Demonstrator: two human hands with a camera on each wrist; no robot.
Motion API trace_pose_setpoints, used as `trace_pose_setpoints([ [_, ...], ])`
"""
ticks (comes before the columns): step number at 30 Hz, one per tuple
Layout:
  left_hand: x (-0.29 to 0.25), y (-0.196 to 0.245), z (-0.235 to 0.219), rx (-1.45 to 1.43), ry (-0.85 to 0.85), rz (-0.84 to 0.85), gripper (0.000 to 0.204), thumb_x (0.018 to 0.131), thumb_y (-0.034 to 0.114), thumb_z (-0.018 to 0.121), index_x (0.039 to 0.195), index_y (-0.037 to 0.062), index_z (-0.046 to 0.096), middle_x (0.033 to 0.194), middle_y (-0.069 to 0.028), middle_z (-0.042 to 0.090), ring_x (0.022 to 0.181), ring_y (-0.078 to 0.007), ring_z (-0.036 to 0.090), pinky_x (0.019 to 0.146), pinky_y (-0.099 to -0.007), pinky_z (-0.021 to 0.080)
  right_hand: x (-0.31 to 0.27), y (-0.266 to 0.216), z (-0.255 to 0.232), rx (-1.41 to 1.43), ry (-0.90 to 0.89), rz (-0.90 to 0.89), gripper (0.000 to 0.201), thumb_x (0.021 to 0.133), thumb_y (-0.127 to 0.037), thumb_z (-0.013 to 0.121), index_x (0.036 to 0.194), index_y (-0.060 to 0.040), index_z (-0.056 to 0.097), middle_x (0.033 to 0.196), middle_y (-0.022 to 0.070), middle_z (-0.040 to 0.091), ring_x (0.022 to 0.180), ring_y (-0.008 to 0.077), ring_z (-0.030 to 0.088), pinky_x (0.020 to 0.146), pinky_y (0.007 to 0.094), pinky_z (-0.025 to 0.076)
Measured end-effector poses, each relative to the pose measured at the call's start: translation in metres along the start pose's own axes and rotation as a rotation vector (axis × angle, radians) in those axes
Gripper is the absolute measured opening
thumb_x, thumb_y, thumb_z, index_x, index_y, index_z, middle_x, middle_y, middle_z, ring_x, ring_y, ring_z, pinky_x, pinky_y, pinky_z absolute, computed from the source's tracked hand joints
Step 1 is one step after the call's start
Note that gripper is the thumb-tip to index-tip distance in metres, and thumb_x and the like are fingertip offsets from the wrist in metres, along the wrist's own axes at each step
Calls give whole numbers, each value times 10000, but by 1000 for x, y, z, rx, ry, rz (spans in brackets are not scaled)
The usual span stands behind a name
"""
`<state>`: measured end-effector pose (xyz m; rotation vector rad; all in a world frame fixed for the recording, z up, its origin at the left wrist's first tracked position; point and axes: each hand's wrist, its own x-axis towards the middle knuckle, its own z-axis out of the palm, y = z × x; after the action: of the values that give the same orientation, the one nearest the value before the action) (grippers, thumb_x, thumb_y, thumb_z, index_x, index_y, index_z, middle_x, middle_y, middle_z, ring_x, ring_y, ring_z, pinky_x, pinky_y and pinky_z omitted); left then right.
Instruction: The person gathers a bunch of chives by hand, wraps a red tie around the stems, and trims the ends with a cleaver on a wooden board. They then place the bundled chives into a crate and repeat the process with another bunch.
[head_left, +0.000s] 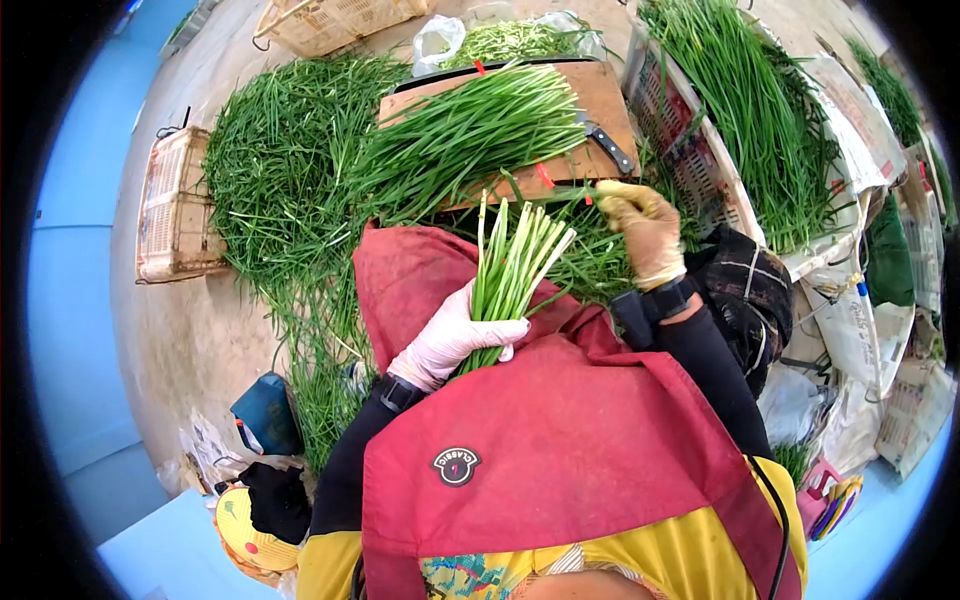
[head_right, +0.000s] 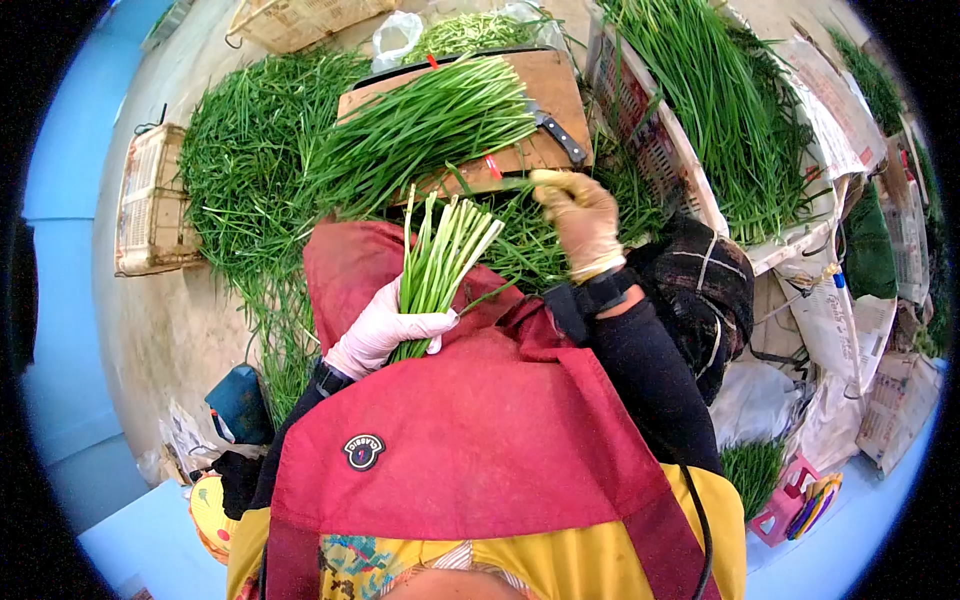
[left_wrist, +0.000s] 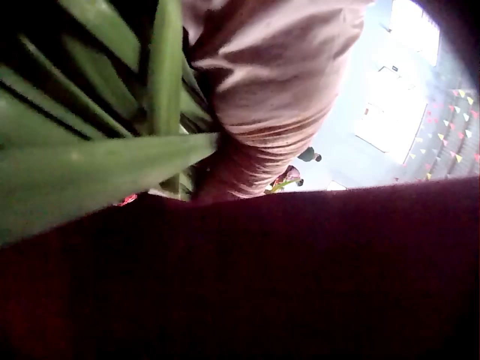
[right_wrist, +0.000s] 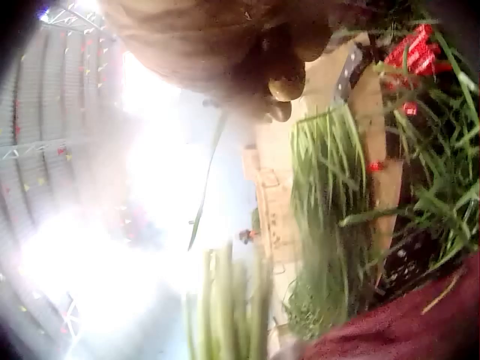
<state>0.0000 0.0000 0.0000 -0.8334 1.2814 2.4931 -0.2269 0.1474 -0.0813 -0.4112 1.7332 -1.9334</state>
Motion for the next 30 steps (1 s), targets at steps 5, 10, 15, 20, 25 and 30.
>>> trace_pose_setpoints([
  [5, 1, 2, 3, -15, 18, 11, 464, 831, 53, 742, 1241, 68, 527, 947, -67, 649, 663, -133, 631, 598, -263, 528, -15, 0, -12, -315, -415, 212, 680, 878, -166, 713, 1432, 40, 377, 1208, 93, 604, 1037, 152, 574, 914, 298, 477],
  [10, 4, -1, 11, -36, -36, -32, 397, 930, 239, 652, 1260, 65, 514, 960, -78, 648, 786, -161, 647, 712, -289, 537, -34, -10, 56, 401, -804, 257, 633, 903, -318, 681, 1414, -31, 442, 1313, 98, 580, 1135, 179, 573, 970, 344, 468],
  [15, -2, 11, -3, 244, -7, -35, 477, 1002, 437, 494, 1260, 45, 580, 1063, -74, 664, 887, -130, 626, 806, -278, 508, -34, -10, 76, 696, -636, 402, 470, 827, -180, 710, 1233, 33, 607, 1146, 120, 674, 1045, 212, 644, 944, 347, 491],
  [20, -4, 6, -18, 459, -97, -81, 516, 1022, 435, 451, 1324, 28, 550, 1195, -46, 632, 1018, -108, 587, 893, -282, 474, -39, -11, 77, 725, -595, 383, 623, 845, -265, 710, 1338, 53, 498, 1190, 174, 640, 1077, 261, 633, 982, 383, 484],
  [25, 3, -11, -6, 175, -203, 14, 632, 917, 373, 664, 1402, 35, 439, 1188, -6, 581, 1017, -96, 547, 886, -271, 458, -41, -21, 73, 715, -520, 414, 539, 873, -191, 694, 1337, 14, 512, 1028, 108, 687, 934, 186, 655, 848, 318, 521],
  [30, 2, -12, 14, 192, -10, -113, 663, 779, 85, 789, 1361, 15, 481, 1212, -24, 601, 1049, -116, 574, 909, -275, 463, -43, -24, 53, 417, -477, 328, 436, 918, -335, 677, 1239, -50, 598, 995, 17, 679, 901, 142, 645, 801, 305, 511],
])
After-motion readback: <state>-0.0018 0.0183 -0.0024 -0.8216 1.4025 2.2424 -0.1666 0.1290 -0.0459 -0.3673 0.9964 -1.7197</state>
